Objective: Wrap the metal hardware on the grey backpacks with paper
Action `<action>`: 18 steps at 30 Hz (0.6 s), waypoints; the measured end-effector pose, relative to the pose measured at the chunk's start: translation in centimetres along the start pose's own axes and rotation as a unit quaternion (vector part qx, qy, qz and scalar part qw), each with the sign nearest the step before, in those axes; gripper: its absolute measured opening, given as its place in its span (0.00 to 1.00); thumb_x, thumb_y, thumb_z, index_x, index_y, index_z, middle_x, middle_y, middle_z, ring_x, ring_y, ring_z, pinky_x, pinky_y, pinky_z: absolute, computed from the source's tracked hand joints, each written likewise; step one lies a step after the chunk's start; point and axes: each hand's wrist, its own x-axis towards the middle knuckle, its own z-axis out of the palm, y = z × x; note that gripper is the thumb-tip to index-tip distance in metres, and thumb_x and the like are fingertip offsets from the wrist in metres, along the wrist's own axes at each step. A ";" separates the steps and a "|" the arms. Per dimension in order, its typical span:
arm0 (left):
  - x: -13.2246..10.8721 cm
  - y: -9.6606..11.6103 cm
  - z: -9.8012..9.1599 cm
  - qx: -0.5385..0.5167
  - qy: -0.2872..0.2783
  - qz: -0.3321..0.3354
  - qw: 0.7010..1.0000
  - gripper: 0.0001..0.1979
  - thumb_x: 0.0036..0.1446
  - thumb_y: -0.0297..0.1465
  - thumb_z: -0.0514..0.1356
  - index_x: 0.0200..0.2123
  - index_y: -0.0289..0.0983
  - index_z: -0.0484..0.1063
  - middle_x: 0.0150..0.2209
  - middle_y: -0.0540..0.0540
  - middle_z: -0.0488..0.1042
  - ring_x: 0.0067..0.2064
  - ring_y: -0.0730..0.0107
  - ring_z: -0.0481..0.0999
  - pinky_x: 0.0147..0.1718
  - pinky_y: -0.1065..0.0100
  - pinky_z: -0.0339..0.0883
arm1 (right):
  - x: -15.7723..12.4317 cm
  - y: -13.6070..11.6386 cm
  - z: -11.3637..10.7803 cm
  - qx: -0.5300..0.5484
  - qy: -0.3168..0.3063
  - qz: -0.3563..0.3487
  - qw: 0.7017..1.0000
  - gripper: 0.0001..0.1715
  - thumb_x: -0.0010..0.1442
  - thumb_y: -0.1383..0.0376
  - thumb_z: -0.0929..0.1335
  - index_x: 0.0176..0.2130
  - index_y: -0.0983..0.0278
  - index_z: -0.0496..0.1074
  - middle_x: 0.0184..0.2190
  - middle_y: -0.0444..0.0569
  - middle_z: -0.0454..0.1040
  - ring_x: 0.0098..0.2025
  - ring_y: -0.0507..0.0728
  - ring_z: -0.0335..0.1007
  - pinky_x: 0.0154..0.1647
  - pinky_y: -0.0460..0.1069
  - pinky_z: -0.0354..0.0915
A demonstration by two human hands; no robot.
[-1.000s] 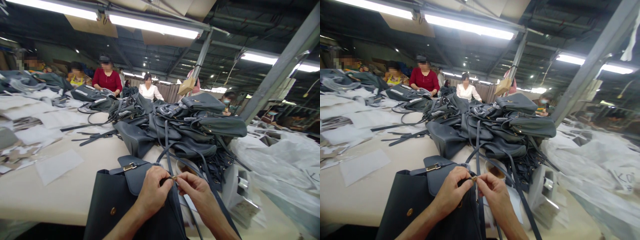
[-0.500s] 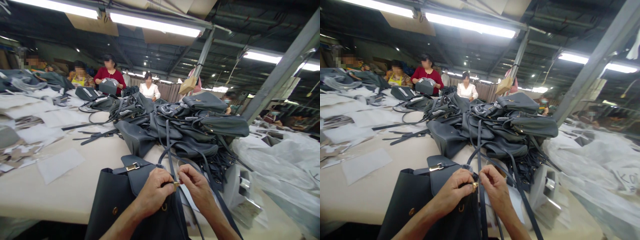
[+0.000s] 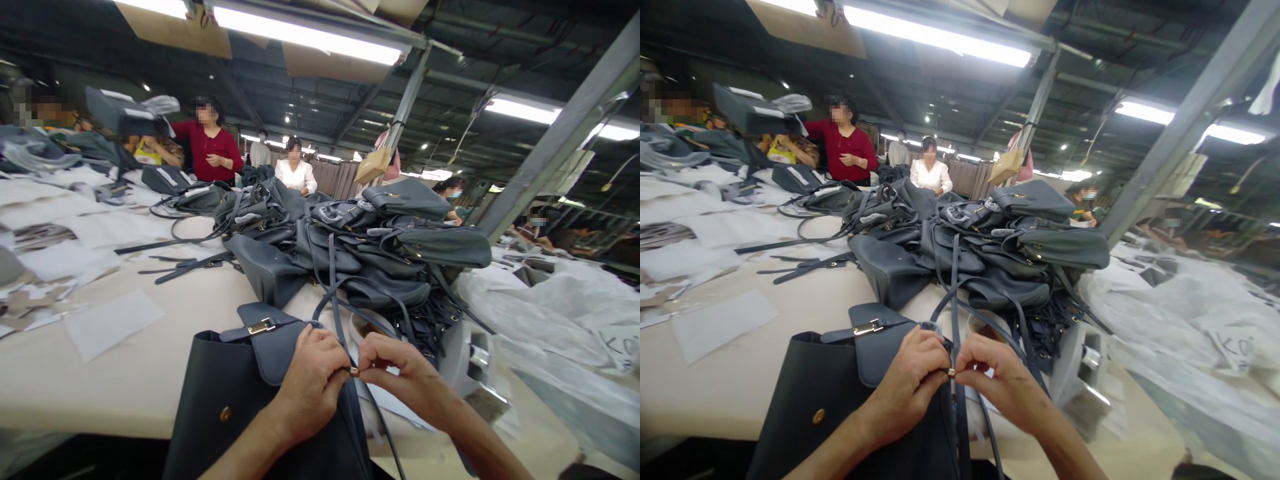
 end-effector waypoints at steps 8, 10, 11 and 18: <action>0.1 0.1 0.4 -0.008 0.027 -0.009 1.000 0.08 0.56 0.22 0.56 0.25 0.37 0.66 0.31 0.48 0.71 0.41 0.64 0.68 0.49 0.59 0.58 | -0.3 -0.4 1.0 -0.163 0.035 -0.034 0.985 0.10 0.65 0.69 0.61 0.30 0.60 0.62 0.28 0.42 0.67 0.29 0.53 0.64 0.31 0.46 0.60; 0.2 0.1 0.6 -0.022 0.041 -0.027 0.999 0.09 0.55 0.22 0.55 0.24 0.37 0.64 0.29 0.48 0.70 0.39 0.64 0.68 0.46 0.60 0.59 | -0.6 0.1 2.0 -0.228 0.092 -0.070 0.967 0.10 0.64 0.71 0.60 0.31 0.60 0.62 0.27 0.43 0.67 0.28 0.53 0.66 0.28 0.46 0.59; 0.2 0.1 0.6 -0.028 0.046 -0.038 0.998 0.09 0.55 0.23 0.55 0.23 0.37 0.63 0.29 0.48 0.70 0.39 0.64 0.68 0.45 0.61 0.58 | -0.7 0.4 2.5 -0.258 0.120 -0.091 0.954 0.10 0.63 0.71 0.60 0.31 0.60 0.62 0.27 0.43 0.67 0.27 0.53 0.66 0.27 0.46 0.59; 0.7 0.1 0.2 -0.085 0.052 -0.112 0.989 0.08 0.53 0.26 0.55 0.22 0.37 0.62 0.30 0.47 0.71 0.38 0.64 0.68 0.44 0.61 0.59 | -2.3 1.2 4.8 -0.271 0.185 -0.144 0.934 0.12 0.65 0.71 0.59 0.30 0.60 0.61 0.25 0.43 0.66 0.24 0.52 0.65 0.25 0.46 0.59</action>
